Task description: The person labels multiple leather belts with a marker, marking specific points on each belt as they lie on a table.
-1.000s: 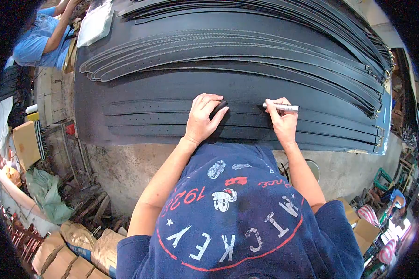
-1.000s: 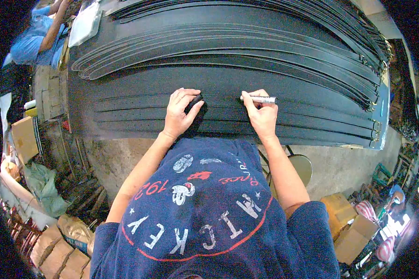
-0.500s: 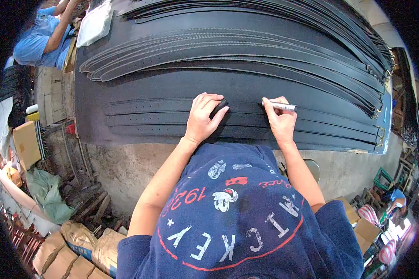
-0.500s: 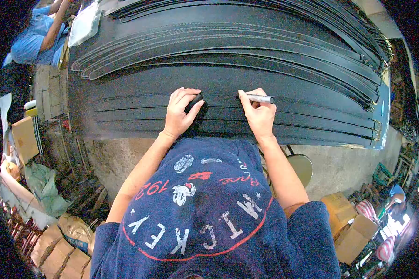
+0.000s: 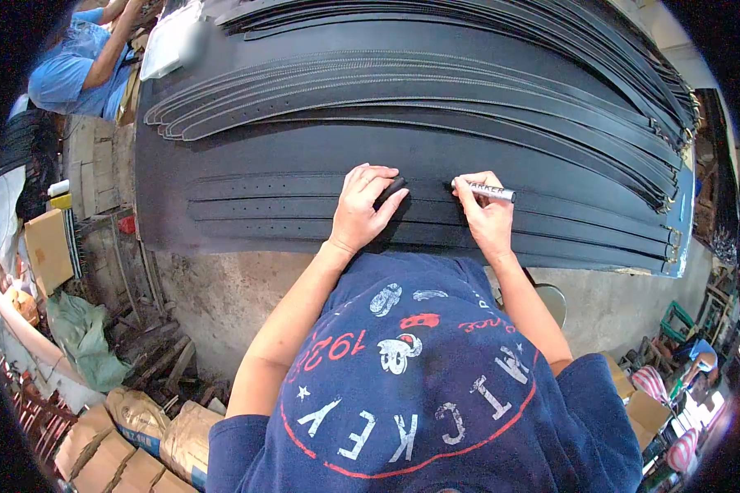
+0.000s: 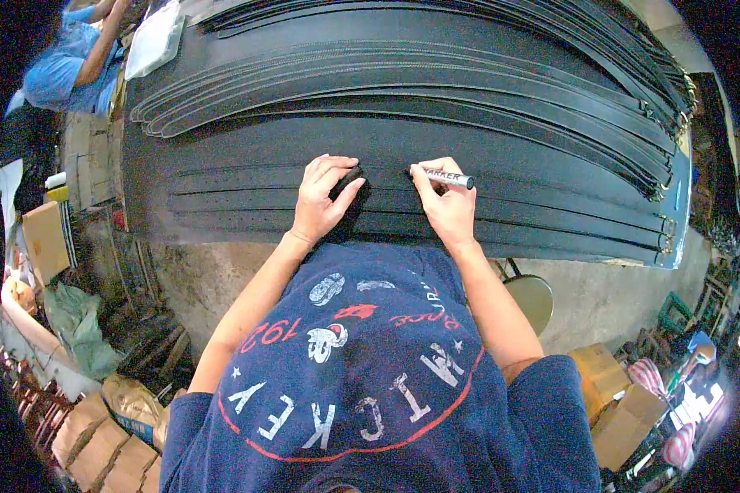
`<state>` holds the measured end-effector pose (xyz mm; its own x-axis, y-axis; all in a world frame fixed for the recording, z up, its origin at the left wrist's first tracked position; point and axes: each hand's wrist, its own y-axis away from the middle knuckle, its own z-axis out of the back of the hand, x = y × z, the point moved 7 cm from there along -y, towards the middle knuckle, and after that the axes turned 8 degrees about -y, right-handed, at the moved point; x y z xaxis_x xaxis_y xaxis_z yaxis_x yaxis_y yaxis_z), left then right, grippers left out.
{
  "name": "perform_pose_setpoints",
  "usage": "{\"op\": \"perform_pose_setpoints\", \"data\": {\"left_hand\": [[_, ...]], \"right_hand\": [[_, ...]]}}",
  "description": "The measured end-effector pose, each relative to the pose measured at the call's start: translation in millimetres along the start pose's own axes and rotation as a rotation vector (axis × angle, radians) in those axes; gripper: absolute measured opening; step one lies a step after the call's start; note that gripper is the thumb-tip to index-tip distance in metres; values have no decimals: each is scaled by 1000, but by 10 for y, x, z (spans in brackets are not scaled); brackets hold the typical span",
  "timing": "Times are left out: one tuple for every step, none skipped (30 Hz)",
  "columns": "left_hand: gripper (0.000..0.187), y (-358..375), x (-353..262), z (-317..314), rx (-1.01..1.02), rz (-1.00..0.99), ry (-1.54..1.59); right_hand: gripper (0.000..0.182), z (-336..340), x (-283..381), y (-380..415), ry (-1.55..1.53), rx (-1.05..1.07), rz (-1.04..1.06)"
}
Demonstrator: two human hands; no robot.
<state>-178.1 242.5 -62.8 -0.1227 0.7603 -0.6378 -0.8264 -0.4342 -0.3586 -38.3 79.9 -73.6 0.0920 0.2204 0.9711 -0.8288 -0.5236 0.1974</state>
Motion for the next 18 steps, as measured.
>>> {"op": "perform_pose_setpoints", "data": {"left_hand": [[21,2,2,1,2,2,-3],[21,4,3,4,5,3,-6],[21,4,2,3,7,4,-9],[20,5,-2,3,7,5,-7],[20,5,-12,3,6,7,-7],[20,-6,-18,11,3,5,-10],[20,-5,-28,8,16,8,-11],[21,1,-37,8,21,4,-23],[22,17,-31,5,-8,-30,-7],[24,16,-53,11,7,-15,-32],[24,33,-26,-2,53,34,-18],[24,14,-52,25,52,-1,-42],[23,16,-52,36,45,-7,-14],[22,20,-44,32,45,-17,-11],[21,21,-46,28,44,-7,-20],[24,37,-36,11,36,-17,-33],[24,29,-51,18,36,-15,-37],[24,25,-57,27,36,-9,-36]], "right_hand": [[12,-6,-4,-2,6,0,22],[12,-14,-8,-5,12,0,44],[12,-17,3,-7,19,0,66],[12,-15,17,-3,43,2,75],[12,-16,45,3,65,5,84],[12,-29,71,3,85,8,97],[11,-37,88,10,142,29,116],[10,-45,105,17,190,50,146],[9,-73,112,41,175,52,182],[8,-99,137,60,127,58,207],[8,-112,195,79,187,71,205],[7,-125,192,73,124,75,217],[7,-114,199,77,167,78,185],[7,-123,225,63,139,55,276],[7,-122,255,51,141,59,214],[10,-126,219,37,120,55,230],[11,-123,195,28,125,52,217],[13,-133,179,19,136,51,201]]}}
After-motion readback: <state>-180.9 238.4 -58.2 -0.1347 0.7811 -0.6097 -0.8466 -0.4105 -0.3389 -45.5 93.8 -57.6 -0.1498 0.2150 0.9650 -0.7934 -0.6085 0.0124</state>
